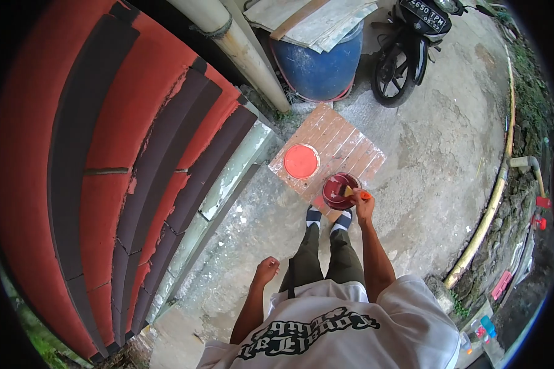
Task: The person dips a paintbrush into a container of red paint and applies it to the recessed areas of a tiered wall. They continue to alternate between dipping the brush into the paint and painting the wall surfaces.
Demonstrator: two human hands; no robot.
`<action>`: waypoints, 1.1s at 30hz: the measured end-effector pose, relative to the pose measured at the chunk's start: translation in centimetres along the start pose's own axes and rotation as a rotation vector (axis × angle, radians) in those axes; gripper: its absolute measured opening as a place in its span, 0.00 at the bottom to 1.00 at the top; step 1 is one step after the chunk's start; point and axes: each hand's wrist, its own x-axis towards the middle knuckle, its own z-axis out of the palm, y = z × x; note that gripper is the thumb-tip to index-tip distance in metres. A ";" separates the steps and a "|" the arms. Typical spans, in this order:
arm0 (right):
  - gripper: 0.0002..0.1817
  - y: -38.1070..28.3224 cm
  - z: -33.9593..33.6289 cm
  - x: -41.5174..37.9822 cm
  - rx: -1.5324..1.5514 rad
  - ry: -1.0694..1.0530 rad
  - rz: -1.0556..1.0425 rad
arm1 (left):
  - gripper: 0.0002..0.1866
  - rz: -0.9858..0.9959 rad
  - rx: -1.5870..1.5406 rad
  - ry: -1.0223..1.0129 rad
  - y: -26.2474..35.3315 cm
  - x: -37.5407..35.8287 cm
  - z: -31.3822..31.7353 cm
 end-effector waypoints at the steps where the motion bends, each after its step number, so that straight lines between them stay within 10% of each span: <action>1: 0.16 0.6 -0.8 0.1 0.011 0.007 0.013 | 0.08 0.008 -0.014 0.008 -0.2 0.3 -0.1; 12: 0.14 2.6 -3.7 -1.4 0.769 0.050 0.479 | 0.06 0.067 0.108 -0.058 2.5 2.3 -2.3; 33: 0.09 -18.2 -0.1 -13.2 1.225 -0.438 0.132 | 0.08 0.090 0.058 -0.108 4.0 6.7 -4.4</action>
